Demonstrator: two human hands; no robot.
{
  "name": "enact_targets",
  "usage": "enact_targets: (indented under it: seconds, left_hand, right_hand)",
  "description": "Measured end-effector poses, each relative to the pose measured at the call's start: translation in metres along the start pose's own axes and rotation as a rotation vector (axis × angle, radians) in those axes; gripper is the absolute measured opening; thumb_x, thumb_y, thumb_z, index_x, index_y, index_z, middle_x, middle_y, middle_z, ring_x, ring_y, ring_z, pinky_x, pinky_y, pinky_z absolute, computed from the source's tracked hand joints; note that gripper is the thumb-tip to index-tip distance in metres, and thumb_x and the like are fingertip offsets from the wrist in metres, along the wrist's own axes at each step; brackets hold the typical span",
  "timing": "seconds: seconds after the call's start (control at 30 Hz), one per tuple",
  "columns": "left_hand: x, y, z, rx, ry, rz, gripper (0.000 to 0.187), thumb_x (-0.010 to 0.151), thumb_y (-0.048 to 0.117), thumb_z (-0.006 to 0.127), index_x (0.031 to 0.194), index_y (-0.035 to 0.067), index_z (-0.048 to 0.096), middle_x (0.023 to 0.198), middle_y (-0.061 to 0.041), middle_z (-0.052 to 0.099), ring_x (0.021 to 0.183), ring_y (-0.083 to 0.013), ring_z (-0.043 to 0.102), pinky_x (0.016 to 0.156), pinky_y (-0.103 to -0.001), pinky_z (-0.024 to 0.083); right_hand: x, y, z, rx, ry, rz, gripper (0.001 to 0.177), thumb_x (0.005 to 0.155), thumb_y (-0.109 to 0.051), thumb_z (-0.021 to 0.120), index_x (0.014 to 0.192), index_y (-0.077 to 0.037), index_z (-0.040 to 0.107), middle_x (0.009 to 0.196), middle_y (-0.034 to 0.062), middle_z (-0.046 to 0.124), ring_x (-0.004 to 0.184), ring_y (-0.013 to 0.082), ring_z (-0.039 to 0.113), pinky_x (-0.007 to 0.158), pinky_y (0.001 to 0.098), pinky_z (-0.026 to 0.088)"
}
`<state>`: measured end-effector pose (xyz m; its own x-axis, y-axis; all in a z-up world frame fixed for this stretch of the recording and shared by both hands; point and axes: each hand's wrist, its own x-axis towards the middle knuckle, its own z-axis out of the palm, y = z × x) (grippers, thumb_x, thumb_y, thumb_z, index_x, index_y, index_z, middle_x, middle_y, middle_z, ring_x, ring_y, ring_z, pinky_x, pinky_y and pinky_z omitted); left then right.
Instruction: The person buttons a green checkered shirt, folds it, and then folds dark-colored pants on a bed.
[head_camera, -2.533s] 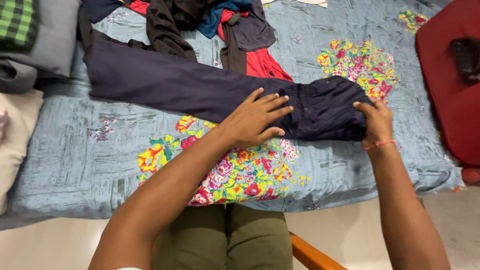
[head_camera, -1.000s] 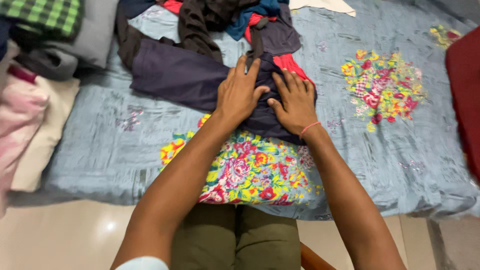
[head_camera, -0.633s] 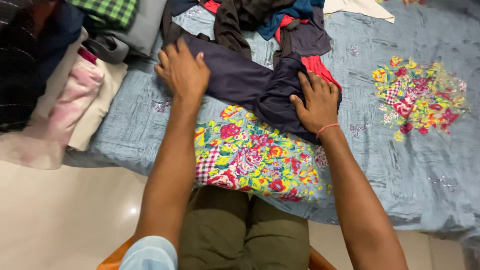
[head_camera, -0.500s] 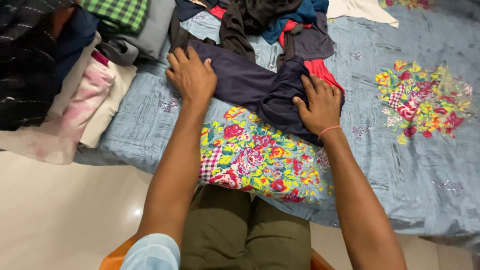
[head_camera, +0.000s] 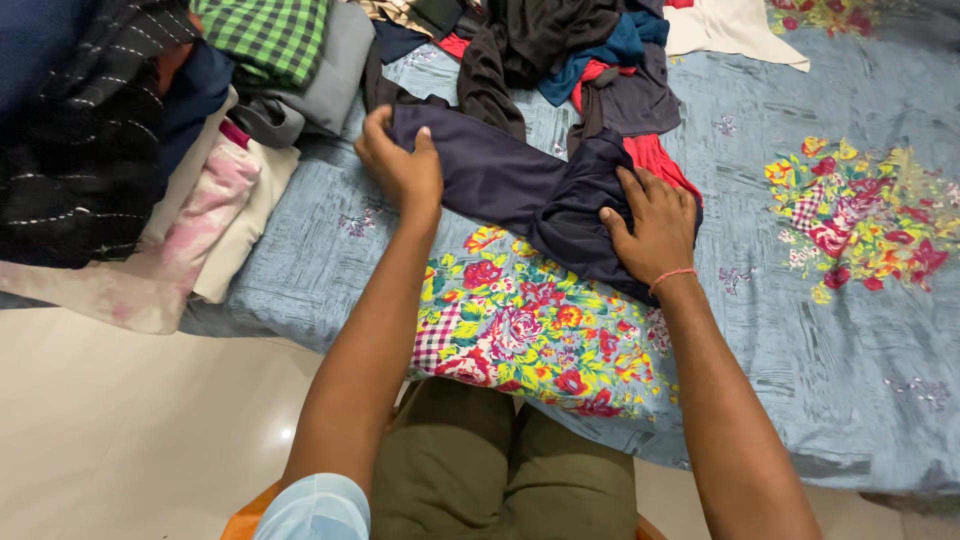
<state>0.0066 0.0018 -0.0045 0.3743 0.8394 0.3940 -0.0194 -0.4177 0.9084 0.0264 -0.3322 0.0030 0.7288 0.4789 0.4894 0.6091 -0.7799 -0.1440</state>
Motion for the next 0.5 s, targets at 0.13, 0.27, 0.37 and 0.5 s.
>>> enact_targets:
  seconds: [0.13,0.27,0.37,0.5]
  left_hand:
    - [-0.008,-0.008,0.001,0.028,0.086,0.001,0.065,0.076,0.009,0.088,0.130,0.008,0.053,0.129,-0.019,0.051,0.128,-0.0377,0.049,0.111,-0.046,0.039]
    - [-0.028,-0.016,-0.014,-0.087,0.022,-0.035,0.073,0.076,0.003,0.086,0.137,0.007,0.046,0.137,-0.022,0.042,0.132,-0.0389,0.045,0.114,-0.045,0.038]
    - [-0.040,-0.022,-0.027,-0.298,-0.060,-0.175,0.081,0.076,-0.003,0.083,0.143,0.006,0.038,0.143,-0.019,0.040,0.135,-0.0351,0.045,0.114,-0.046,0.037]
    - [-0.024,-0.020,-0.032,-0.792,-0.172,-0.780,0.088,0.075,-0.007,0.074,0.144,0.016,0.024,0.132,-0.004,0.040,0.112,-0.0274,0.061,0.092,-0.045,0.062]
  right_hand:
    - [0.000,0.002,0.002,-0.006,0.018,-0.001,0.062,0.097,-0.045,0.065,0.149,-0.012,0.058,0.148,0.0178,0.056,0.135,0.0360,0.050,0.114,0.0511,0.030]
    - [0.002,0.005,0.004,-0.011,0.040,-0.009,0.061,0.096,-0.044,0.067,0.147,-0.012,0.059,0.144,0.0162,0.060,0.130,0.0357,0.054,0.110,0.0508,0.034]
    - [0.002,0.006,0.005,0.019,0.063,-0.018,0.061,0.095,-0.044,0.068,0.146,-0.013,0.059,0.142,0.0150,0.062,0.127,0.0348,0.056,0.108,0.0506,0.036]
    - [0.000,0.008,0.006,0.014,0.074,-0.032,0.059,0.096,-0.043,0.068,0.145,-0.012,0.061,0.141,0.0153,0.062,0.128,0.0343,0.056,0.108,0.0511,0.036]
